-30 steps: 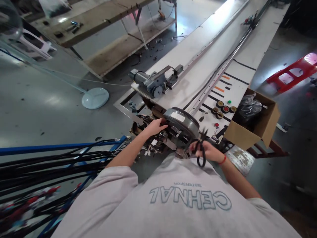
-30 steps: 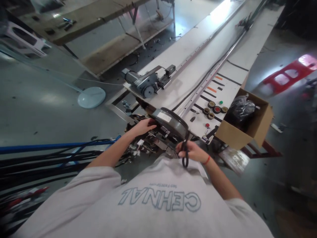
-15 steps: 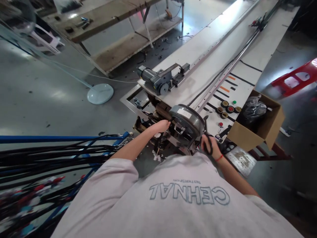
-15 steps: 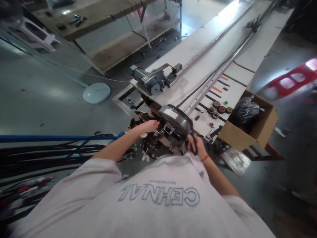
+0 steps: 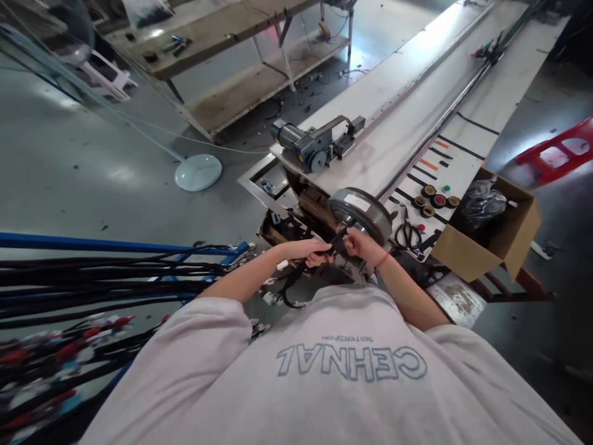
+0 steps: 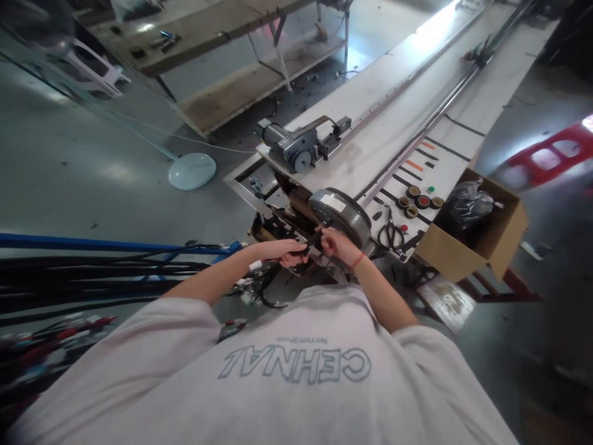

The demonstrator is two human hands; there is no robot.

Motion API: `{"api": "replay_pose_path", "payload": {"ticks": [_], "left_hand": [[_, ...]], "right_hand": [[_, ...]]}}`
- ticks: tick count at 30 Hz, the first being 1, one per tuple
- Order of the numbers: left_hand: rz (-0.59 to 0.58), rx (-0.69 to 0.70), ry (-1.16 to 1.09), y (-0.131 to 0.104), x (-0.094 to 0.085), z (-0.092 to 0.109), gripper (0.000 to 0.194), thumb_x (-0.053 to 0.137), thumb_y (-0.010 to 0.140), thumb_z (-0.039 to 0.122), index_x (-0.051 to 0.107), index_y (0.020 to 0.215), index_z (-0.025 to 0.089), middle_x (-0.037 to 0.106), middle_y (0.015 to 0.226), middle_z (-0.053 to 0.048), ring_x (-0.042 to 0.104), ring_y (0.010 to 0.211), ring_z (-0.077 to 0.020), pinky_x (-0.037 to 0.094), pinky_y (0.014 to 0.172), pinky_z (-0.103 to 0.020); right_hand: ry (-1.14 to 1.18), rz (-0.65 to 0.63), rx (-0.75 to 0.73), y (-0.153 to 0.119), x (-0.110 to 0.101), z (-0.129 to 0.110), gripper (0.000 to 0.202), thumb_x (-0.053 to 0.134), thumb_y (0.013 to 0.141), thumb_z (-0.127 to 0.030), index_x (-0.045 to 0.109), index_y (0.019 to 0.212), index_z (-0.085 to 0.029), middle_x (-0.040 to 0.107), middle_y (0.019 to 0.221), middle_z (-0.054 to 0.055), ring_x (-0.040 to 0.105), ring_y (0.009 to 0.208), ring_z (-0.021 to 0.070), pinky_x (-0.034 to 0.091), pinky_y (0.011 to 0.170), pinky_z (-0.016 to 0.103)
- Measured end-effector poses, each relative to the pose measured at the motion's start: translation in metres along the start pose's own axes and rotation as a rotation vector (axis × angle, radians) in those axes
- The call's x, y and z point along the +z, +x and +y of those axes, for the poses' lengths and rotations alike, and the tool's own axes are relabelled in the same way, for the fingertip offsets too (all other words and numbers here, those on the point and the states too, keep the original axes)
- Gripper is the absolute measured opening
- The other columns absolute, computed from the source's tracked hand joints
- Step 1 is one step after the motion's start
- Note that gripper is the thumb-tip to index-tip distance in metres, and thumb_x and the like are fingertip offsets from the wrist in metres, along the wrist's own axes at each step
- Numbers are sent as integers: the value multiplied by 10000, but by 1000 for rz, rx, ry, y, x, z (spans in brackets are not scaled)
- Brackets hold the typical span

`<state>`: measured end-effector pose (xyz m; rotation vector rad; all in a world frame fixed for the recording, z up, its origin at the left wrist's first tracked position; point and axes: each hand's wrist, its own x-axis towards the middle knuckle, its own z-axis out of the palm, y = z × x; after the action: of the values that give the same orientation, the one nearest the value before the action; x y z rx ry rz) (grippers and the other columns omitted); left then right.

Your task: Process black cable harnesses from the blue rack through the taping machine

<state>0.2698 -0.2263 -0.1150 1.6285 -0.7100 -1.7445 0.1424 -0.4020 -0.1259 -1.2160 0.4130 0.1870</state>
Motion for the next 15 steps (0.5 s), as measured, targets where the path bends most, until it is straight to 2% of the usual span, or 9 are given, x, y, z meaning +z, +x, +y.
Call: {"api": "replay_pose_path", "payload": {"ticks": [1,2,4,6,7,9,12,14,15], "left_hand": [[17,25,81,0,6,-2,405,422,902,478,664,796,171,465,468,-1,458,437,-145,458,506,-306],[91,71,178,1,13,-4,346,428,906,418,660,821,176,540,532,-21,523,508,-162,492,577,-315],[388,200,371,7,25,-10,216,446,881,261,648,890,183,657,732,-58,621,729,-194,511,763,-335],[703,312,491,14,39,-17,252,436,813,113,639,948,182,688,905,-82,626,933,-211,469,906,-351],[789,338,508,15,47,-22,294,425,774,66,641,939,177,689,933,-90,621,971,-214,456,926,-351],[775,327,462,12,64,-31,305,403,716,29,646,833,170,693,837,-88,645,875,-210,478,858,-333],[548,237,256,-10,91,-52,264,384,663,45,613,686,172,620,563,-29,610,581,-177,480,646,-288],[408,171,121,-36,106,-76,251,380,623,64,608,657,163,580,497,-2,577,509,-160,457,577,-268],[346,127,77,-50,111,-93,246,379,609,75,609,644,157,573,486,3,570,499,-156,452,566,-265]], "right_hand": [[53,94,-35,14,10,5,324,594,753,-522,566,818,-206,476,530,-61,381,430,82,309,421,203],[76,193,-65,26,17,11,314,616,737,-510,534,774,-210,483,541,-60,391,431,80,315,416,203],[41,376,-120,39,28,21,330,629,738,-512,491,718,-214,475,523,-58,397,415,82,312,400,209],[-33,508,-156,36,37,32,355,605,764,-545,485,707,-215,451,486,-59,388,389,87,298,384,221],[-59,547,-158,31,42,39,365,601,770,-556,488,707,-214,446,476,-60,385,384,88,293,381,225],[-69,557,-114,18,51,54,391,640,742,-561,483,679,-209,436,462,-63,372,378,83,280,374,224],[70,323,3,7,52,71,419,722,667,-544,496,645,-192,494,493,-46,432,408,89,333,391,218],[285,168,21,6,40,72,396,734,658,-529,553,721,-183,592,602,-19,543,502,116,431,467,228],[400,135,-3,6,32,69,377,729,671,-514,575,771,-185,626,662,-12,589,570,125,475,531,234]]}}
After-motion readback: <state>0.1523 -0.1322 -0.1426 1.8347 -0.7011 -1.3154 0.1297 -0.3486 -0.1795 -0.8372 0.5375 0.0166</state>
